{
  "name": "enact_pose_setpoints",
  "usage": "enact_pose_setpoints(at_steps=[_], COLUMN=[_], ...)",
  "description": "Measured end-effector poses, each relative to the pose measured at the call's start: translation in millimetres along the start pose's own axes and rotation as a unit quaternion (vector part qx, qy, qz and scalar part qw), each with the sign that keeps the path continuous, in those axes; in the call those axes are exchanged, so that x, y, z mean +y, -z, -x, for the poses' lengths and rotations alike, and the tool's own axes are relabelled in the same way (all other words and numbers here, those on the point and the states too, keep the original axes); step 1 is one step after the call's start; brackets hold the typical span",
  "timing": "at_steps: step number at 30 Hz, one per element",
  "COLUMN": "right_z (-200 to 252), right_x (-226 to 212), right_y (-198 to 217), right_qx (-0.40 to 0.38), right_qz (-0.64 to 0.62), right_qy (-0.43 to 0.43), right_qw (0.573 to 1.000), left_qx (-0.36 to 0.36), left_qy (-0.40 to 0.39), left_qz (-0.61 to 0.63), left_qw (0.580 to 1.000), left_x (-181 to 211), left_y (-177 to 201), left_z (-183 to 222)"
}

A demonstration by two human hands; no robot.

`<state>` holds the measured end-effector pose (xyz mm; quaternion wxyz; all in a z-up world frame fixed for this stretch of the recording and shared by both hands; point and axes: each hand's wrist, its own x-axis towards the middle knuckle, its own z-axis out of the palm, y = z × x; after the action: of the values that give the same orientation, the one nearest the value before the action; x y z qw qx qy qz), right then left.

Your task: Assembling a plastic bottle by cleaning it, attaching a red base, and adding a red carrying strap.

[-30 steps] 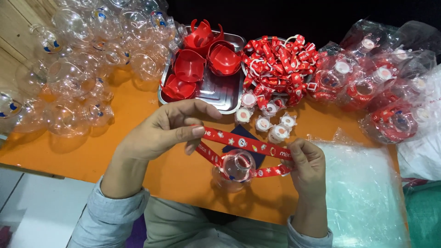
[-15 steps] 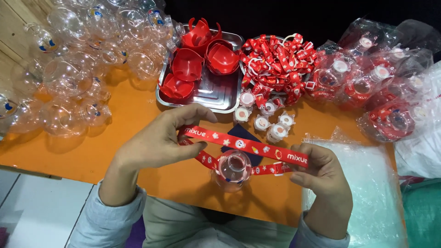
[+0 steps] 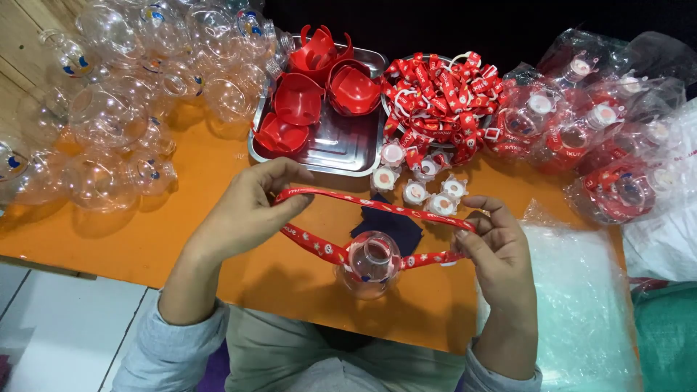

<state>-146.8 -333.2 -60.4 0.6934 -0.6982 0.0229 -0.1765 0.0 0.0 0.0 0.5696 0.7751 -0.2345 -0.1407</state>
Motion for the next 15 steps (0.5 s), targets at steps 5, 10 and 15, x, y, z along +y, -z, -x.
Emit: enact_pose_setpoints(at_steps=[5, 10, 15], right_z=[10.0, 24.4, 34.6], right_x=[23.2, 49.6, 53.6], right_y=[-2.3, 5.0, 4.3], right_qx=[0.033, 0.077, 0.096], right_qz=[-0.071, -0.086, -0.082], right_qy=[-0.058, -0.129, -0.157], right_qw=[0.995, 0.985, 0.979], left_qx=[0.01, 0.001, -0.017], left_qy=[0.065, 0.173, 0.215], left_qz=[0.019, 0.011, -0.003], left_qw=[0.998, 0.985, 0.976], left_x=[-40.5, -46.4, -56.7], left_y=[5.1, 3.7, -3.0], left_z=[-4.2, 4.8, 9.3])
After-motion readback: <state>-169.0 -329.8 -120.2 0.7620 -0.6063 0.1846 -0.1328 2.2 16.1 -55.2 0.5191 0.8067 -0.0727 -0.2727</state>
